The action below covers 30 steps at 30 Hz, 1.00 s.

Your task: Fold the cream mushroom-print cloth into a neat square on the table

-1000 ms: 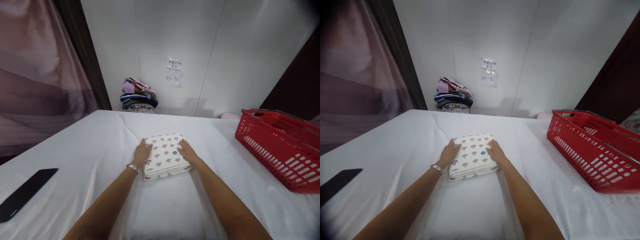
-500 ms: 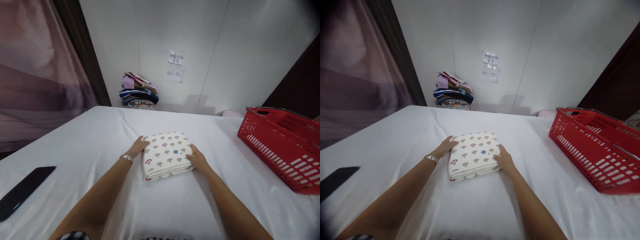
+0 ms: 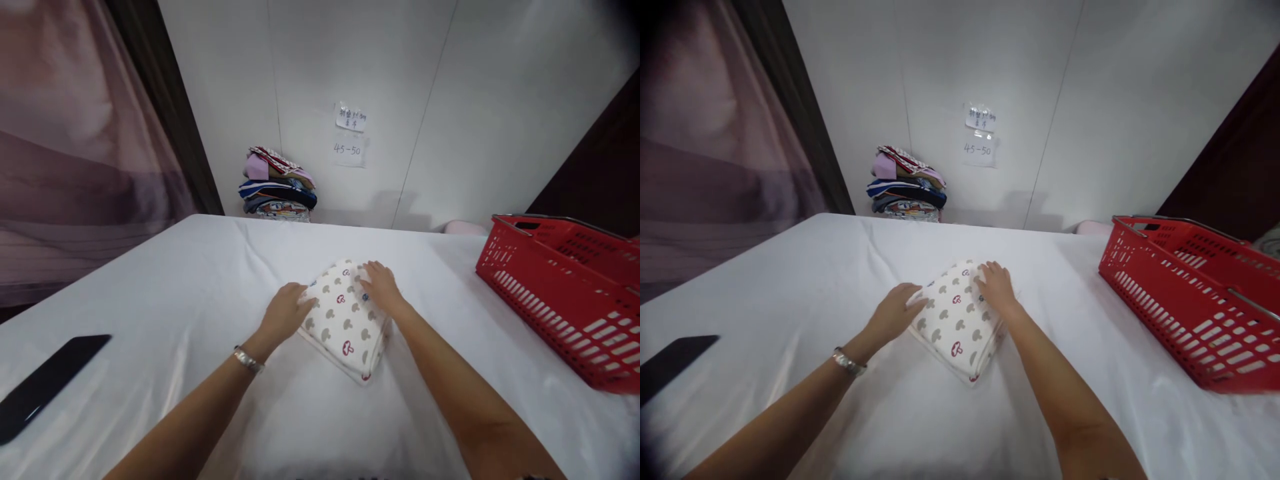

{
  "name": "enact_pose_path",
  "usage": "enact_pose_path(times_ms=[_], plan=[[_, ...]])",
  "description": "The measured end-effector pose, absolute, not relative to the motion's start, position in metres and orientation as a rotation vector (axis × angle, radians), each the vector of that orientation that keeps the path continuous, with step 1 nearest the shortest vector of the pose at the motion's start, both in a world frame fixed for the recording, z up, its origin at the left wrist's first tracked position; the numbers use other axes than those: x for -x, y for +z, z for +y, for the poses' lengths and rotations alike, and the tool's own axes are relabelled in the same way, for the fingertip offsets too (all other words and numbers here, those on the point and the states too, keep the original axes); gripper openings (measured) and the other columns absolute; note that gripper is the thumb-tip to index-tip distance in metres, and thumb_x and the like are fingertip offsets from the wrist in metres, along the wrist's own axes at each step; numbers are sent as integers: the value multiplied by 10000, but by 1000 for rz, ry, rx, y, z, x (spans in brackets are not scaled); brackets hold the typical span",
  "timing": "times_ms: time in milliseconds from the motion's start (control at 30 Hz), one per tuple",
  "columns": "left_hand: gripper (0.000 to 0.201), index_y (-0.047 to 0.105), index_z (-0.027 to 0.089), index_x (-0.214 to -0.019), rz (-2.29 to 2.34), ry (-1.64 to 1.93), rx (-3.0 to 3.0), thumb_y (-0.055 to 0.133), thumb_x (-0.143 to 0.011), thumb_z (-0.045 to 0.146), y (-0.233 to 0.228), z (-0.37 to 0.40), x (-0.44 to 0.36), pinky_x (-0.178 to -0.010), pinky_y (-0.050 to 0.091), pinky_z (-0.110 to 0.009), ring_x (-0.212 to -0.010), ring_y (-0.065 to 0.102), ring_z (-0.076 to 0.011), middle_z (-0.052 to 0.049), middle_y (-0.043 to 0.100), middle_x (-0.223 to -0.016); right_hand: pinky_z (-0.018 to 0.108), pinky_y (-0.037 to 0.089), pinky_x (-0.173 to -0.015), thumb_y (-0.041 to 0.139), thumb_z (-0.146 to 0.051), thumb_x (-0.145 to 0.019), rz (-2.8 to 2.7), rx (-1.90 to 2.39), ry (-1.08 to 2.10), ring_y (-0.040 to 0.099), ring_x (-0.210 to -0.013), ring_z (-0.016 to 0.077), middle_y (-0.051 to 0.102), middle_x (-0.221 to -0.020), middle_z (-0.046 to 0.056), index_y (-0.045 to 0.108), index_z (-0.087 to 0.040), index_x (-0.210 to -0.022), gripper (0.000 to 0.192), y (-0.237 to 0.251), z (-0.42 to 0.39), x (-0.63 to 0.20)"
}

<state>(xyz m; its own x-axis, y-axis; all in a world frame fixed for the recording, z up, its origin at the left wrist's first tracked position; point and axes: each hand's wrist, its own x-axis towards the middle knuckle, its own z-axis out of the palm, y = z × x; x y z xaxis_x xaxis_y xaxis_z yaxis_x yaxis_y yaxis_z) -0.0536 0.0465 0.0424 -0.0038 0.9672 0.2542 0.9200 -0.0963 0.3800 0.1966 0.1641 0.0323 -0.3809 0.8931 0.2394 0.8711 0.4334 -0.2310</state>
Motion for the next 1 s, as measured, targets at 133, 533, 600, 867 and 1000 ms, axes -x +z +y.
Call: enact_pose_path(times_ms=[133, 533, 600, 867, 1000], plan=[[540, 477, 149, -1298, 2018, 569, -2387, 466, -863, 469, 25, 64, 29, -1072, 290, -481, -1334, 329, -302, -141, 401, -1433, 452, 138, -1102, 410, -362, -912, -2433, 1457, 183, 157, -1402, 257, 256, -1511, 129, 364, -150, -1388, 523, 32, 152, -163], [642, 374, 128, -1389, 2147, 362, -2320, 349, -891, 533, -6, 61, 30, -1075, 289, -461, -1346, 321, -286, -134, 338, -1475, 466, 78, -1114, 286, -532, -920, -2604, 1464, 262, 82, -1420, 241, 158, -1542, 107, 264, -136, -1446, 659, 10, 201, -125], [643, 379, 131, -1386, 2151, 382, -2317, 347, -889, 537, -7, 62, 29, -1065, 305, -454, -1336, 338, -285, -134, 353, -1468, 459, 82, -1114, 259, -553, -919, -2611, 1462, 273, 95, -1419, 233, 159, -1542, 97, 269, -149, -1447, 665, -1, 205, -125], [600, 433, 127, -1343, 2129, 508, -2385, 382, -880, 505, -14, 65, 32, -1016, 361, -456, -1293, 394, -300, -162, 411, -1424, 459, 83, -1114, 256, -563, -916, -2602, 1441, 293, 100, -1418, 239, 165, -1542, 98, 277, -159, -1443, 665, -1, 205, -125], [611, 437, 91, -1329, 2120, 511, -2417, 369, -882, 501, -15, 68, 33, -995, 376, -474, -1279, 404, -318, -193, 419, -1409, 458, 127, -1102, 284, -537, -920, -2641, 1437, 353, 135, -1410, 252, 196, -1534, 108, 356, -164, -1396, 609, 17, 199, -131]])
